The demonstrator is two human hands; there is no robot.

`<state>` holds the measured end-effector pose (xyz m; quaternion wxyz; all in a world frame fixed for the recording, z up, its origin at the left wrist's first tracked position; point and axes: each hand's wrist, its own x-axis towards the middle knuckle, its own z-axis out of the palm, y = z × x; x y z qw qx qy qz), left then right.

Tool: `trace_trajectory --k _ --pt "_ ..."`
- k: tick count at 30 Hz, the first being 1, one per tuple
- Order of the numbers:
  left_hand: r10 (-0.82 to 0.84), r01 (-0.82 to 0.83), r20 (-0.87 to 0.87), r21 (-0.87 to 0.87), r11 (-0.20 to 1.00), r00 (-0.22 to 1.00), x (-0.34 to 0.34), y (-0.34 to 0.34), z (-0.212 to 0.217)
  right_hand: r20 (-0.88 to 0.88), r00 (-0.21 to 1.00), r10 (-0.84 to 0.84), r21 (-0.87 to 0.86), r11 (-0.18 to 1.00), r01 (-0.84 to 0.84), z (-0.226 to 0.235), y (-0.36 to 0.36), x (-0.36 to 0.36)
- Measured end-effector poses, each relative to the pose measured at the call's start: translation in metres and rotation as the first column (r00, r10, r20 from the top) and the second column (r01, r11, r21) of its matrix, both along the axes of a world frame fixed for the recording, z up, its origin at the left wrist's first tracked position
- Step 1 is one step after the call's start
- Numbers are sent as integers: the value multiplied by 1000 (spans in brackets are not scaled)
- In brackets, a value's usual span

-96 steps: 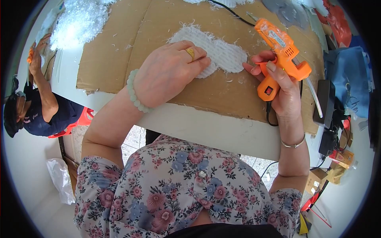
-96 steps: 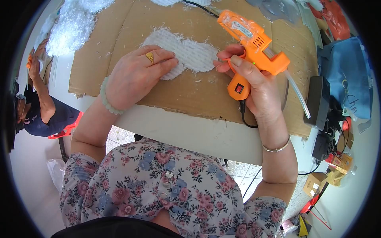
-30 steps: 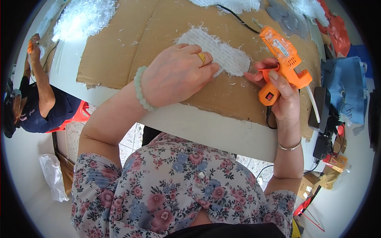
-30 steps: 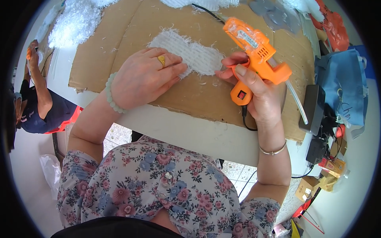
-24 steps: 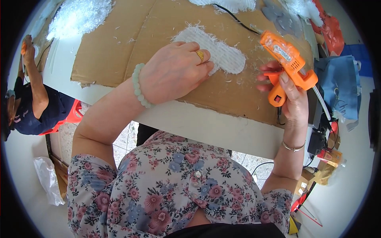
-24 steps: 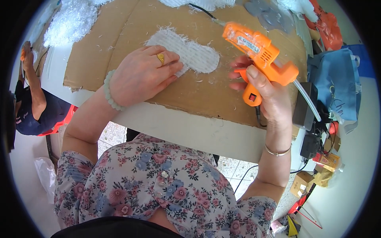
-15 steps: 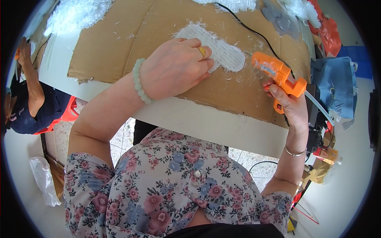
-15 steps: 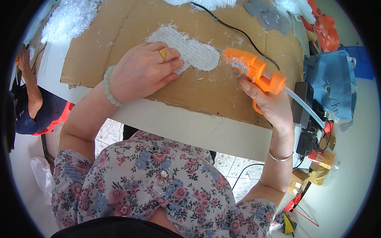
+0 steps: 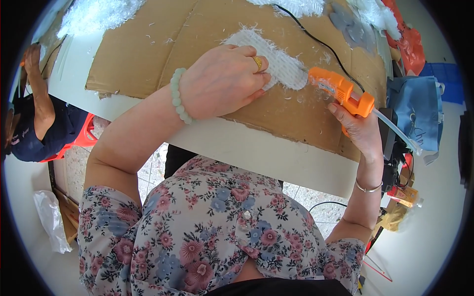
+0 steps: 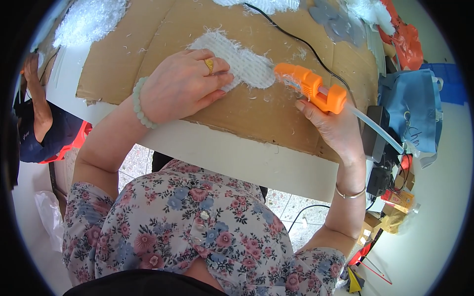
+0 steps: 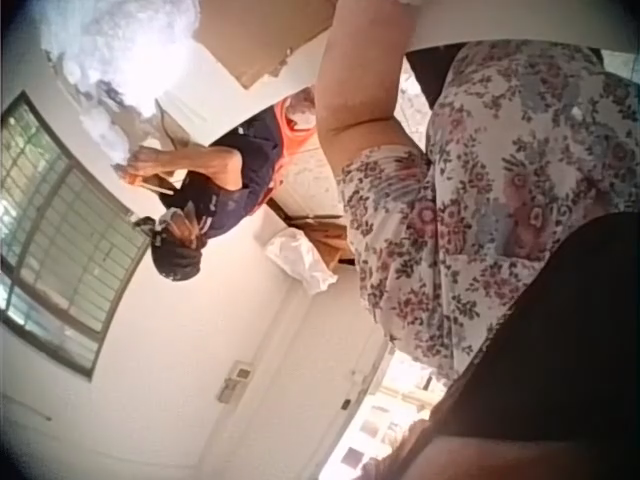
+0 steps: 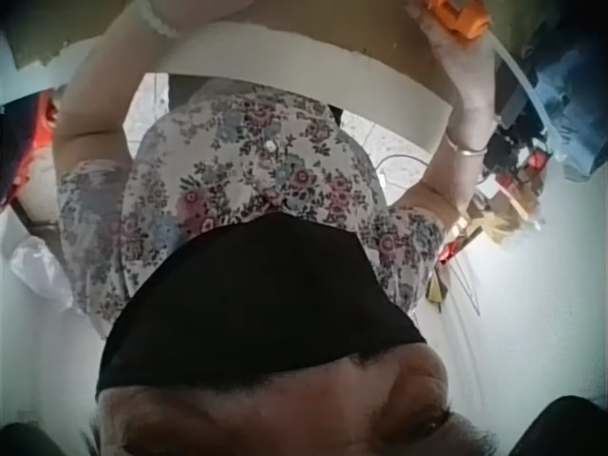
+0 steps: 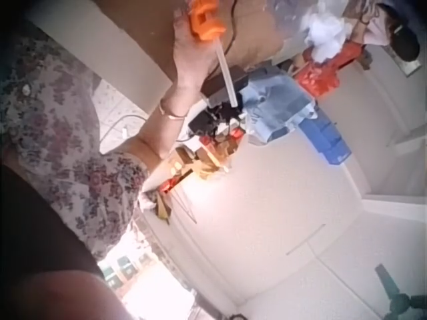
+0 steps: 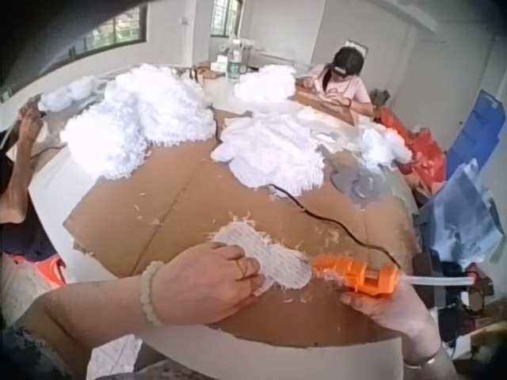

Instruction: Using a hot glue gun to attach stuffing to fabric pieces.

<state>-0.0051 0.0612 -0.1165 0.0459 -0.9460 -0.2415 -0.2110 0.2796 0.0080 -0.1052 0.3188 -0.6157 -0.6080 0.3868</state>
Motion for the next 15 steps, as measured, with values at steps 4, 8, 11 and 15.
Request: trace_trajectory --k 4,8,11,15 --pt "3 -3 -21 -4 1000 1000 -2 -1 -1 14 1000 4 -5 1000 -4 2 0 -4" --pt "0 0 -34 -3 1000 999 -5 -2 -2 106 994 33 10 999 -35 2 5 -8" --pt "-5 5 -24 9 1000 1000 -7 -3 -3 171 983 72 1 997 -73 7 8 -14" --pt "-10 10 -14 -1 1000 1000 -11 -3 -3 184 974 130 5 991 -133 12 13 -21"
